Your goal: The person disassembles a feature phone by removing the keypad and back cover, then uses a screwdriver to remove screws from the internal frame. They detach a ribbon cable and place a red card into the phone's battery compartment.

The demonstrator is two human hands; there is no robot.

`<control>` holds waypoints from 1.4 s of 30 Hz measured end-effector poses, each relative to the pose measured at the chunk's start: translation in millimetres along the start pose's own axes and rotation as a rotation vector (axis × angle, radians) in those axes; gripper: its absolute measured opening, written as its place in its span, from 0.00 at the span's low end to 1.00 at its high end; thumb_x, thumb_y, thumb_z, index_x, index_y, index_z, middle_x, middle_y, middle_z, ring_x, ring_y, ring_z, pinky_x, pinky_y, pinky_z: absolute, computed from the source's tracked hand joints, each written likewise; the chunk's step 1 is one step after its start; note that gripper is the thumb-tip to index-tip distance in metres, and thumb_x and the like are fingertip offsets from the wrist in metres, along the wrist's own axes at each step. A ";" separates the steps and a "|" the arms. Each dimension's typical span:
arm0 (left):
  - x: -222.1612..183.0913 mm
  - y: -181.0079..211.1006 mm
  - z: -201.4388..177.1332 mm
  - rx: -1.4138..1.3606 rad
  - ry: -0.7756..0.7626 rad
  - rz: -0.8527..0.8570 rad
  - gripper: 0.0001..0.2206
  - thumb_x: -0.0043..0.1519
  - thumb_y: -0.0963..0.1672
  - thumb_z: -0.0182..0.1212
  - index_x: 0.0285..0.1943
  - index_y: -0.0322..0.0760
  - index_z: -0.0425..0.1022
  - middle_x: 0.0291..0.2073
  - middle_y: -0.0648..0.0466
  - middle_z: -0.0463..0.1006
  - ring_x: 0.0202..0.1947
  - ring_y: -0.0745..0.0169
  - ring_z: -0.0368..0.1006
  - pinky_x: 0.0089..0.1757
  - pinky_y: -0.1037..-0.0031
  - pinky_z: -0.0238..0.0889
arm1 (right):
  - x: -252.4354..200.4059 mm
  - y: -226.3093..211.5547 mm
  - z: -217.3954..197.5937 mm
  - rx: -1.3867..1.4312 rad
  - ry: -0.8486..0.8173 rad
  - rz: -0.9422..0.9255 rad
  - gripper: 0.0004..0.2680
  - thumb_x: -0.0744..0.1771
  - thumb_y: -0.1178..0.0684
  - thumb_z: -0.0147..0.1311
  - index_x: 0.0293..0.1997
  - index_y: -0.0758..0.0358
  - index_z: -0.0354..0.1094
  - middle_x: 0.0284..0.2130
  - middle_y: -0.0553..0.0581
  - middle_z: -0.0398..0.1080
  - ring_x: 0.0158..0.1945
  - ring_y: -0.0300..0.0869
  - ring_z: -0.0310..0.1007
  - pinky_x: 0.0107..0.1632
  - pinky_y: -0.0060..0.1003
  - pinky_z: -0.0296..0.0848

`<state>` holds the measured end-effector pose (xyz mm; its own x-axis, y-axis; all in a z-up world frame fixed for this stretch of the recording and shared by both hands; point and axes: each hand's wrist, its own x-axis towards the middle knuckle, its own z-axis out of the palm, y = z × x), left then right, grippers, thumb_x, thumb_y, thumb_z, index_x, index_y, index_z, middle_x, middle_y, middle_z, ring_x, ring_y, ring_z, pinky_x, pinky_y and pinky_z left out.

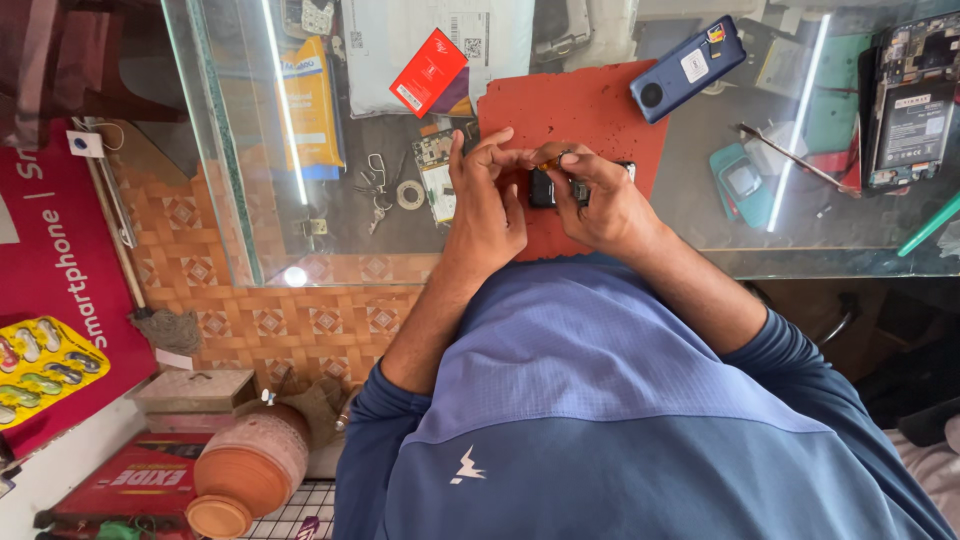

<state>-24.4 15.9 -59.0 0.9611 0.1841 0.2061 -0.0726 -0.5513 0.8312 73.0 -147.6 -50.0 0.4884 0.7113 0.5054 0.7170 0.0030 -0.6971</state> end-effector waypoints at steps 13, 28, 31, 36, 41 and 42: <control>-5.5 -12.9 13.4 0.008 0.024 0.005 0.41 0.53 0.41 0.79 0.67 0.33 0.46 0.60 0.49 0.72 0.70 0.57 0.64 0.73 0.43 0.24 | 26.3 0.8 4.7 0.043 0.034 0.007 0.20 0.67 0.69 0.64 0.57 0.58 0.52 0.39 0.63 0.70 0.41 0.54 0.74 0.40 0.43 0.75; -10.0 -16.3 15.3 0.075 0.044 0.012 0.44 0.51 0.42 0.81 0.67 0.31 0.46 0.67 0.49 0.65 0.73 0.52 0.56 0.73 0.45 0.26 | 20.9 0.2 3.0 0.039 0.090 -0.004 0.19 0.66 0.69 0.62 0.54 0.61 0.52 0.40 0.64 0.67 0.39 0.57 0.72 0.36 0.45 0.72; -11.2 -18.6 17.9 0.077 0.040 0.021 0.43 0.52 0.41 0.81 0.68 0.33 0.47 0.66 0.53 0.66 0.74 0.56 0.57 0.75 0.45 0.26 | 14.5 1.9 2.9 -0.003 0.105 0.042 0.19 0.65 0.67 0.66 0.53 0.61 0.53 0.39 0.62 0.68 0.38 0.56 0.72 0.37 0.45 0.71; -10.1 -18.1 17.8 0.076 0.049 0.033 0.44 0.51 0.41 0.82 0.67 0.32 0.46 0.67 0.50 0.65 0.74 0.53 0.54 0.73 0.44 0.26 | 15.4 2.4 6.9 0.101 0.087 0.038 0.18 0.67 0.70 0.60 0.56 0.62 0.51 0.43 0.62 0.69 0.43 0.54 0.76 0.43 0.43 0.76; -9.0 -13.5 13.9 0.080 0.047 0.004 0.41 0.51 0.41 0.80 0.65 0.33 0.48 0.66 0.50 0.66 0.74 0.53 0.54 0.73 0.45 0.26 | 23.6 -2.2 -3.9 0.010 0.114 -0.134 0.22 0.58 0.66 0.65 0.51 0.63 0.53 0.40 0.71 0.67 0.40 0.64 0.71 0.41 0.52 0.72; -8.9 -12.7 13.8 0.078 0.054 -0.011 0.41 0.51 0.41 0.80 0.64 0.32 0.48 0.66 0.46 0.65 0.73 0.51 0.53 0.72 0.44 0.26 | 23.8 -2.7 -0.8 0.041 0.117 -0.067 0.21 0.61 0.67 0.65 0.53 0.62 0.54 0.40 0.67 0.67 0.40 0.59 0.72 0.41 0.48 0.73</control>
<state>-28.4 10.0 -78.5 0.9457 0.2333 0.2264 -0.0391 -0.6099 0.7915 83.1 -131.3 -35.6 0.4966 0.6221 0.6053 0.7298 0.0783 -0.6792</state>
